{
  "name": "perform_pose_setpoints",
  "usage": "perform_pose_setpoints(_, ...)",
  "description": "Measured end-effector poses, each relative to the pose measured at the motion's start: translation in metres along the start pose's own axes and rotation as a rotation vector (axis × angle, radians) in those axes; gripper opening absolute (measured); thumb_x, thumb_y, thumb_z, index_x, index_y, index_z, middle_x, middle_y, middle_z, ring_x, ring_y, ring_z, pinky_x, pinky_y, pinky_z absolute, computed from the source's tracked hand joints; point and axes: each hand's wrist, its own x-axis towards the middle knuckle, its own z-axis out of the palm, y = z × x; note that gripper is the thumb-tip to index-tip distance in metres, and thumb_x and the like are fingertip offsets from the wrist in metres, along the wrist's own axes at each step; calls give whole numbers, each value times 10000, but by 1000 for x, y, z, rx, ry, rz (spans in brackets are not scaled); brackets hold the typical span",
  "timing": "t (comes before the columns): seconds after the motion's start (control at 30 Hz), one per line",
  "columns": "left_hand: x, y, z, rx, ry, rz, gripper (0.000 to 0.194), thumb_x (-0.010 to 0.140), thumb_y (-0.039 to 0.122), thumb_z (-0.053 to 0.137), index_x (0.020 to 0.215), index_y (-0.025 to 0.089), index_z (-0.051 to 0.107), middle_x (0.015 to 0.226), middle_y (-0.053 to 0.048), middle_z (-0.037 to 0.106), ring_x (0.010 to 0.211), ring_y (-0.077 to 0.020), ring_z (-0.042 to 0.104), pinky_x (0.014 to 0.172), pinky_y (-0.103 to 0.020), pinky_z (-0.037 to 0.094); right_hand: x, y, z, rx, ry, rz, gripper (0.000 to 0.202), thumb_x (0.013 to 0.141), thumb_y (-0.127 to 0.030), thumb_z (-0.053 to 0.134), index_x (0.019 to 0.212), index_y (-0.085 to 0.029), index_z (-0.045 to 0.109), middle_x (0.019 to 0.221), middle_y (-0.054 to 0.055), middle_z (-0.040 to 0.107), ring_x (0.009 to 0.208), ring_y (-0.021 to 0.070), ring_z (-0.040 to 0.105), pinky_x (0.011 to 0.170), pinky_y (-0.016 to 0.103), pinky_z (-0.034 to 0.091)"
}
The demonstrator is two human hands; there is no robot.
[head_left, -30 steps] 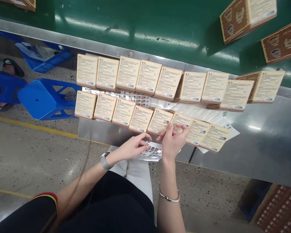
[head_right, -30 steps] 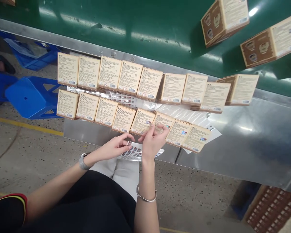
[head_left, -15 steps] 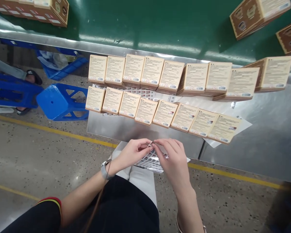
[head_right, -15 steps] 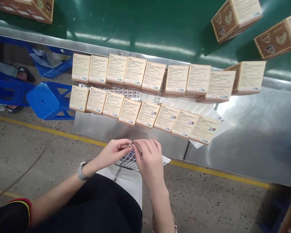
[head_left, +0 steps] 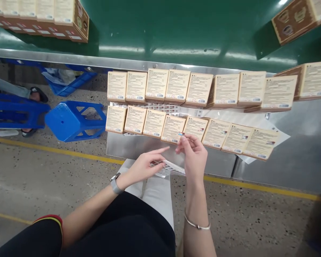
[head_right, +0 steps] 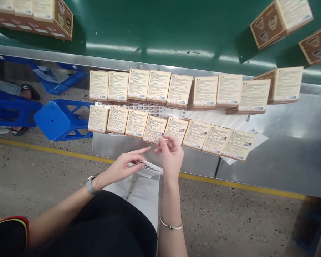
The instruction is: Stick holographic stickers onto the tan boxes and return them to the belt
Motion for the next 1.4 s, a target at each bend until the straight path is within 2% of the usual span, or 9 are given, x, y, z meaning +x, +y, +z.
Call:
perform_pose_setpoints(0.1,4,-2,-15,57,-88,120,177,898,232,537,890,179,706,1566,-84,348,1224,-284,582,735,-275,511,17,2,13,65,27,21,310,717,-439,747,813,-178,609,556,-60,583,395,80,484,400,213,385)
perform_pose_setpoints(0.23,9,-6,-21,84,-133,118,184,909,219,516,869,185,692,1572,-68,335,1228,-285,586,702,-272,510,19,3,18,31,60,5,314,723,-456,731,782,-180,593,514,-70,568,354,70,466,373,199,370)
perform_pose_setpoints(0.63,14,-7,-30,51,-180,94,177,884,215,522,805,171,674,1515,-109,437,800,-181,668,575,-254,424,10,6,37,-263,329,-76,300,800,-484,657,839,-207,548,474,-81,566,322,109,490,401,235,410)
perform_pose_setpoints(0.8,15,-4,-32,52,-222,75,171,869,219,524,767,167,651,1534,-106,406,467,-34,388,514,-242,373,12,4,45,-387,391,-110,378,845,-483,614,1051,-216,444,477,-88,587,337,149,542,488,270,464)
perform_pose_setpoints(0.93,12,2,-38,-70,-141,6,200,871,266,534,743,141,623,1378,-146,582,483,-38,366,513,-233,379,7,-5,28,-336,282,-79,378,889,-517,531,1097,-208,467,535,-60,616,370,152,558,447,269,468)
perform_pose_setpoints(1.0,9,4,-45,-197,-80,-65,205,868,315,552,778,140,605,1094,-123,721,558,-78,492,558,-226,421,-1,-16,9,-399,116,-95,377,885,-520,542,1094,-207,544,677,-1,688,543,166,653,528,284,524)
perform_pose_setpoints(1.13,-1,8,-71,-382,8,-189,223,875,376,559,842,155,554,750,-27,683,685,-146,627,634,-247,494,-20,-41,-28,-542,-298,-134,352,766,-443,724,1055,-248,676,1054,80,727,1021,248,672,711,338,588)
perform_pose_setpoints(1.27,-15,22,-88,-162,59,-203,226,917,322,496,1067,162,551,1065,-107,699,903,-216,685,747,-337,559,-36,-47,-29,-394,-341,-109,297,757,-373,745,1015,-239,687,838,53,739,740,214,702,584,315,592)
perform_pose_setpoints(1.4,-26,42,-79,434,296,161,379,915,237,554,1289,205,504,1438,-119,507,1377,-294,415,1125,-508,350,-48,-44,-6,-400,-335,-43,293,762,-385,740,1007,-232,691,686,22,725,559,171,657,459,251,521)
